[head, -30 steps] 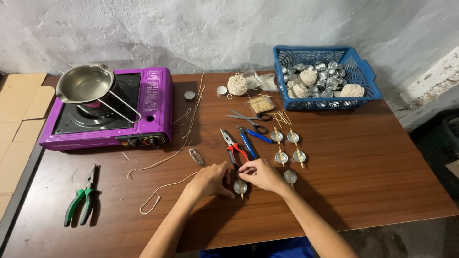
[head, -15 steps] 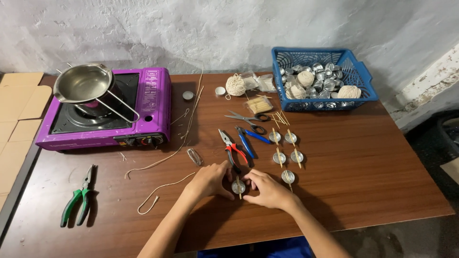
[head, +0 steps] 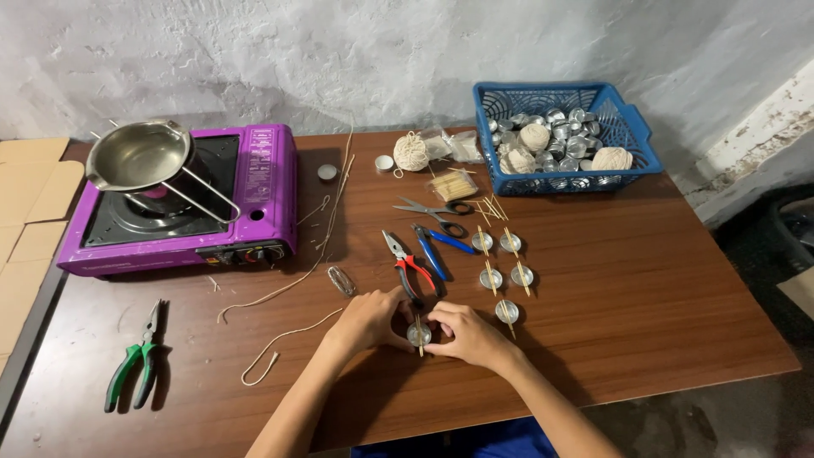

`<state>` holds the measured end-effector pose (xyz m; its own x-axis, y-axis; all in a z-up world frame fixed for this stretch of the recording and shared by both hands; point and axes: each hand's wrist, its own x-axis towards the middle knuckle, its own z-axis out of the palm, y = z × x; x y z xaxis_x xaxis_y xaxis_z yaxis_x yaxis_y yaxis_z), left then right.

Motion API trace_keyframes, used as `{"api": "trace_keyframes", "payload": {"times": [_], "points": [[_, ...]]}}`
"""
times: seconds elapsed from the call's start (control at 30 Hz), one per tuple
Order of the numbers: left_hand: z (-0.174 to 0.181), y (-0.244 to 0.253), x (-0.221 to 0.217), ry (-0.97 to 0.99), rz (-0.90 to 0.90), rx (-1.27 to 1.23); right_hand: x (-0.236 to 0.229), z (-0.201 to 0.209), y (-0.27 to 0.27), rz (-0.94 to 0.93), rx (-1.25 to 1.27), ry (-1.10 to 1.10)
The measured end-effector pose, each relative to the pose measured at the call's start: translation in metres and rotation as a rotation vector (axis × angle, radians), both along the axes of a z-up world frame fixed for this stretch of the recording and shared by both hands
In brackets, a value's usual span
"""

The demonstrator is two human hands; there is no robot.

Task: Assembling candle wicks into metal bases using pliers and manual threading on a workshop table.

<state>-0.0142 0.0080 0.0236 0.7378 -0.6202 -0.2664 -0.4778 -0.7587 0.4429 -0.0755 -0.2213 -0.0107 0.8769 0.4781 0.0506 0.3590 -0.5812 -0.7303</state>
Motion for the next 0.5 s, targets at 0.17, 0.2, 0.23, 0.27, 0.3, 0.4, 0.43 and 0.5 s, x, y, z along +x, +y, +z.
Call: {"api": "trace_keyframes", "payload": {"times": [0.17, 0.2, 0.23, 0.27, 0.3, 0.4, 0.43, 0.5], "points": [[0.019, 0.002, -0.005, 0.046, 0.006, -0.005, -0.003, 0.010, -0.011, 0.013, 0.062, -0.025], [0.024, 0.001, -0.006, 0.052, 0.008, -0.002, -0.005, 0.017, -0.015, 0.014, 0.077, -0.031], [0.021, 0.002, -0.005, 0.051, 0.000, -0.003, -0.006, 0.019, -0.025, 0.005, 0.075, -0.033], [0.018, 0.003, -0.003, 0.058, 0.006, -0.011, -0.008, 0.021, -0.034, -0.007, 0.059, -0.049], [0.014, 0.003, -0.002, 0.066, 0.012, -0.018, -0.009, 0.023, -0.044, -0.019, 0.042, -0.066], [0.015, -0.001, -0.003, 0.040, 0.003, -0.033, -0.019, 0.049, -0.082, -0.092, -0.013, -0.106], [0.015, -0.002, -0.003, 0.042, -0.004, -0.034, -0.021, 0.041, -0.101, -0.099, -0.015, -0.104], [0.015, -0.003, -0.002, 0.013, 0.020, -0.071, -0.026, 0.028, -0.139, -0.205, -0.061, -0.098]]}}
